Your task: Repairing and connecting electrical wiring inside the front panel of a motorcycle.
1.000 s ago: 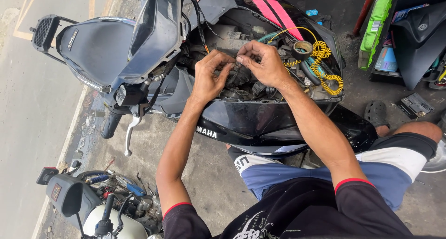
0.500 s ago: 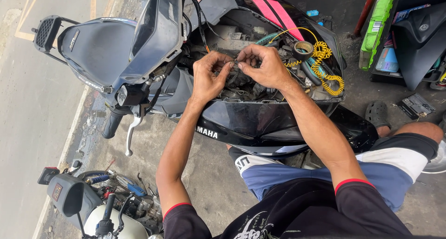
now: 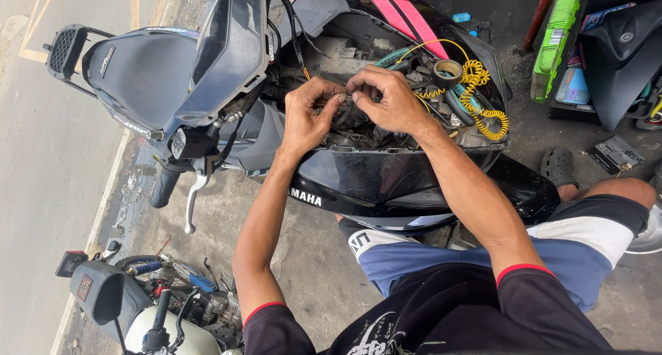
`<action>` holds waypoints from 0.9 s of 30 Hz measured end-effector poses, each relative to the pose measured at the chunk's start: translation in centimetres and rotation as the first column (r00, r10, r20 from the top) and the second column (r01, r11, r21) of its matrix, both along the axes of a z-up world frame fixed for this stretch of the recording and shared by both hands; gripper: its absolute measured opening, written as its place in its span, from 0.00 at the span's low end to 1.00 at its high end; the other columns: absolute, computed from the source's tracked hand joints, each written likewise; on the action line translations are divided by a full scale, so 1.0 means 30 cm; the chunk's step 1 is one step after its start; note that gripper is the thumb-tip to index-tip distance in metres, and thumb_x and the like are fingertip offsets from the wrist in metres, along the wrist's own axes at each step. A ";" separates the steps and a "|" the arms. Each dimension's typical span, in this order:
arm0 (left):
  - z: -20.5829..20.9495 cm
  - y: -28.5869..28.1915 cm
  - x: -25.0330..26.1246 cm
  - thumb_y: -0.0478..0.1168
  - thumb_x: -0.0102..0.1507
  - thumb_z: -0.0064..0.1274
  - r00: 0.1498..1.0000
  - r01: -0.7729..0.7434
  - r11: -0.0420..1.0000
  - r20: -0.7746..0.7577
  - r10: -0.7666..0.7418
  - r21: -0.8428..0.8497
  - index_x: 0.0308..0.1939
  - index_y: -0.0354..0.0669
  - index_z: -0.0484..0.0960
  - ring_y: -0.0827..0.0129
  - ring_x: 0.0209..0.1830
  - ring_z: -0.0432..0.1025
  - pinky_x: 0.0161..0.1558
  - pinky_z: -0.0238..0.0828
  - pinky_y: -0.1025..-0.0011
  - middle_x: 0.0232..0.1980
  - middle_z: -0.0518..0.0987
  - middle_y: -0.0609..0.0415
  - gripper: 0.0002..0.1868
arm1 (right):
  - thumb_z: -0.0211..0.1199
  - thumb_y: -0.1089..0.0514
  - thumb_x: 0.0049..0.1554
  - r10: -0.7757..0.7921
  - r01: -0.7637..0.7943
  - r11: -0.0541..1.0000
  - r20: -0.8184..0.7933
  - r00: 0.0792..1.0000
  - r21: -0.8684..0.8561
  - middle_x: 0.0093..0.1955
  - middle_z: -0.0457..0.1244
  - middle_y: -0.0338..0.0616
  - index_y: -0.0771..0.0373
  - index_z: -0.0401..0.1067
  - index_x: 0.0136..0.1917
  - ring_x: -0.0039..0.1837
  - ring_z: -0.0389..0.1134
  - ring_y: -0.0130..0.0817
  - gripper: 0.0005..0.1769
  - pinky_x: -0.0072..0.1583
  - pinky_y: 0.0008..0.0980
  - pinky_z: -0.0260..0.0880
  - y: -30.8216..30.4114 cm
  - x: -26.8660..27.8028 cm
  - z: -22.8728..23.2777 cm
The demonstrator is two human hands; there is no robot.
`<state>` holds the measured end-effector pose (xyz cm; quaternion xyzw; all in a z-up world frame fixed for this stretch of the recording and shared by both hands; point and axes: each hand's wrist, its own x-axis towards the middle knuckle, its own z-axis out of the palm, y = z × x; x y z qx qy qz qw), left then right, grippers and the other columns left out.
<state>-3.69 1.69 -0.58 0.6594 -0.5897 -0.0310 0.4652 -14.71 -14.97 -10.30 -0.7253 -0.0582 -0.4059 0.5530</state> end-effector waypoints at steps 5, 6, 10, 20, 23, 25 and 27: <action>-0.002 -0.003 -0.007 0.28 0.69 0.63 0.997 0.033 0.999 -0.075 -0.033 -0.007 0.43 0.36 0.90 0.64 0.31 0.84 0.35 0.81 0.72 0.32 0.84 0.45 0.03 | 0.66 0.65 0.62 0.023 -0.024 1.000 -0.046 0.999 -0.018 0.43 0.67 0.51 0.63 0.78 0.51 0.44 0.68 0.43 0.03 0.49 0.40 0.70 -0.006 -0.008 0.005; -0.004 -0.002 -0.005 0.28 0.69 0.63 0.994 0.044 0.999 -0.100 -0.045 -0.006 0.43 0.35 0.91 0.63 0.31 0.84 0.35 0.82 0.71 0.33 0.84 0.45 0.03 | 0.66 0.64 0.62 0.033 -0.035 0.999 -0.071 0.997 -0.038 0.43 0.66 0.52 0.64 0.77 0.50 0.44 0.68 0.46 0.03 0.50 0.43 0.69 -0.006 -0.009 0.005; -0.011 -0.004 0.002 0.27 0.68 0.64 0.988 0.050 0.999 -0.144 -0.052 -0.016 0.44 0.33 0.92 0.62 0.31 0.84 0.34 0.83 0.71 0.34 0.85 0.42 0.03 | 0.79 0.59 0.53 0.017 -0.024 0.992 -0.060 0.998 -0.120 0.45 0.65 0.48 0.62 0.76 0.50 0.46 0.70 0.46 0.16 0.50 0.45 0.69 -0.010 0.006 -0.018; 0.000 0.007 -0.007 0.25 0.68 0.63 0.993 0.081 0.996 -0.083 -0.085 -0.043 0.44 0.32 0.92 0.60 0.32 0.84 0.35 0.84 0.69 0.36 0.84 0.41 0.04 | 0.60 0.58 0.74 0.113 -0.114 0.993 -0.054 0.992 -0.025 0.45 0.65 0.50 0.65 0.77 0.50 0.45 0.66 0.39 0.12 0.51 0.39 0.67 -0.020 -0.013 0.012; 0.029 -0.004 -0.035 0.26 0.71 0.57 0.965 0.137 0.990 0.227 -0.132 -0.010 0.48 0.36 0.90 0.45 0.32 0.81 0.31 0.80 0.57 0.40 0.82 0.42 0.07 | 0.57 0.55 0.74 0.076 -0.084 0.994 -0.120 0.990 -0.063 0.45 0.65 0.59 0.67 0.74 0.53 0.49 0.69 0.57 0.13 0.53 0.51 0.69 -0.032 -0.007 0.000; 0.023 0.000 -0.040 0.25 0.73 0.52 0.942 0.125 0.992 0.310 -0.125 0.022 0.48 0.37 0.88 0.48 0.31 0.79 0.34 0.79 0.62 0.40 0.81 0.45 0.09 | 0.54 0.55 0.74 0.078 -0.090 0.994 -0.166 0.983 -0.067 0.45 0.66 0.62 0.67 0.73 0.53 0.50 0.70 0.63 0.14 0.55 0.55 0.71 -0.023 -0.009 -0.003; 0.024 -0.006 -0.040 0.25 0.73 0.52 0.941 0.122 0.992 0.317 -0.119 0.008 0.48 0.38 0.88 0.50 0.31 0.79 0.34 0.79 0.63 0.40 0.81 0.46 0.09 | 0.55 0.54 0.74 0.071 -0.081 0.995 -0.161 0.984 -0.060 0.45 0.66 0.60 0.65 0.73 0.53 0.50 0.71 0.60 0.14 0.54 0.52 0.71 -0.028 -0.009 0.000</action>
